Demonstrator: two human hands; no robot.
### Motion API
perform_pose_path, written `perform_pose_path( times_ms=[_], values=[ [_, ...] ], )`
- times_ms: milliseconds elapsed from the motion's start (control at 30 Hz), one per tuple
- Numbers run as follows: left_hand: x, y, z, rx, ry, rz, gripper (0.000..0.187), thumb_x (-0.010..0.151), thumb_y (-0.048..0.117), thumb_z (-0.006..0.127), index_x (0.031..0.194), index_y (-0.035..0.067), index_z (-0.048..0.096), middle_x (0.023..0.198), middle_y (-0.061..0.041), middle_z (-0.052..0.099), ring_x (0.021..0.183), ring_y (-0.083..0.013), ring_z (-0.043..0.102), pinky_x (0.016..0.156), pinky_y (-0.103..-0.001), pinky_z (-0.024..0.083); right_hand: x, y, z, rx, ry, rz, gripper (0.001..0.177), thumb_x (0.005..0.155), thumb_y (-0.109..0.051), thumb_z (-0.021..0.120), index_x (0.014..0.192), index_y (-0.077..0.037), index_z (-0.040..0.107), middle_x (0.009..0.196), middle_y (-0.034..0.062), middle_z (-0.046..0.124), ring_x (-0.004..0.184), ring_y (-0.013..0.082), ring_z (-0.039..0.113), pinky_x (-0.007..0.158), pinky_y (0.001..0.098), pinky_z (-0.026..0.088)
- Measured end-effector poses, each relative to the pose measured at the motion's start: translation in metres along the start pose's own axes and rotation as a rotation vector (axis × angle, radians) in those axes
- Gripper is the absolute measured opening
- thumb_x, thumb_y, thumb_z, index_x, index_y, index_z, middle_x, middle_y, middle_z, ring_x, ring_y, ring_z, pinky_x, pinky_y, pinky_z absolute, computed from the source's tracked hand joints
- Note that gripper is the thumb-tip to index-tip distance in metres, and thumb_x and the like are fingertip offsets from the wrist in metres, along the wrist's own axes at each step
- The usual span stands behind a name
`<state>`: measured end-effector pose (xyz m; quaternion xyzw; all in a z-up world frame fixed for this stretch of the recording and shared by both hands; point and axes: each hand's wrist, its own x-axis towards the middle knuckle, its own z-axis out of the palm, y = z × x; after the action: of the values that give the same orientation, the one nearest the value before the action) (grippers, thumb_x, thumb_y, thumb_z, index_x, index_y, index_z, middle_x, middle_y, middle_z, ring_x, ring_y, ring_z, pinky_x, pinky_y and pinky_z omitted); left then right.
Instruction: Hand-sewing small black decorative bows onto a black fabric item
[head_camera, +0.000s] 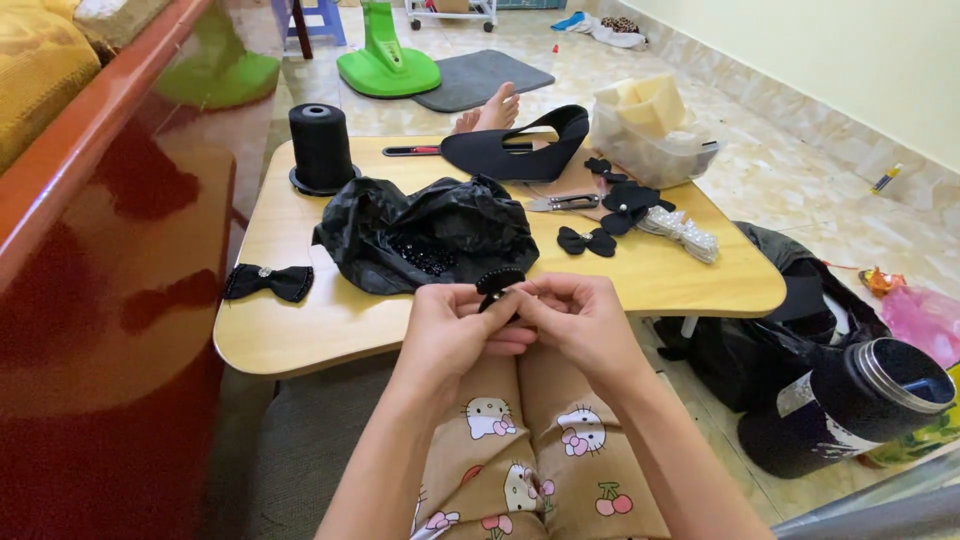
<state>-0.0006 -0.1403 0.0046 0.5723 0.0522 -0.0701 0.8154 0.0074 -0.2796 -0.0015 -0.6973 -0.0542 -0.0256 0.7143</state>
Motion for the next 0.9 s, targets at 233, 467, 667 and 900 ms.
perform_pose_path(
  times_ms=[233, 467, 667, 900],
  values=[
    [0.015, -0.016, -0.009, -0.093, -0.032, 0.221, 0.026, 0.084, -0.005, 0.075, 0.108, -0.014, 0.07, 0.084, -0.028, 0.076, 0.066, -0.0329, 0.077, 0.062, -0.042, 0.069, -0.002, 0.023, -0.005, 0.246, -0.037, 0.084, 0.023, 0.098, -0.013, 0.069, 0.11, 0.007, 0.072, 0.067, 0.0018, 0.048, 0.051, 0.0002, 0.038, 0.043, 0.0164, 0.038],
    [0.012, -0.011, -0.018, 0.048, 0.102, 0.285, 0.015, 0.087, 0.0, 0.076, 0.102, -0.003, 0.077, 0.082, -0.019, 0.079, 0.064, -0.0203, 0.077, 0.06, -0.029, 0.068, -0.019, 0.014, 0.001, 0.37, -0.233, 0.11, 0.018, 0.094, -0.006, 0.073, 0.09, 0.011, 0.071, 0.058, -0.0023, 0.04, 0.052, 0.0017, 0.032, 0.044, 0.0175, 0.035],
    [0.013, -0.017, -0.02, 0.074, 0.076, 0.257, 0.015, 0.088, 0.001, 0.076, 0.102, -0.002, 0.078, 0.079, -0.021, 0.078, 0.061, -0.0194, 0.076, 0.06, -0.027, 0.068, -0.007, 0.021, -0.003, 0.66, -0.221, 0.192, 0.019, 0.1, -0.013, 0.064, 0.098, 0.005, 0.071, 0.061, -0.0071, 0.025, 0.051, 0.0025, 0.026, 0.046, 0.0164, 0.026],
    [0.004, -0.024, -0.02, 0.075, 0.027, 0.282, 0.015, 0.085, 0.0, 0.077, 0.099, -0.006, 0.077, 0.078, -0.022, 0.077, 0.06, -0.0191, 0.075, 0.056, -0.027, 0.067, -0.019, 0.001, 0.014, 0.327, 0.143, 0.01, 0.028, 0.1, -0.015, 0.068, 0.105, 0.011, 0.076, 0.055, -0.0038, 0.021, 0.051, 0.0057, 0.022, 0.046, 0.0196, 0.025]
  ],
)
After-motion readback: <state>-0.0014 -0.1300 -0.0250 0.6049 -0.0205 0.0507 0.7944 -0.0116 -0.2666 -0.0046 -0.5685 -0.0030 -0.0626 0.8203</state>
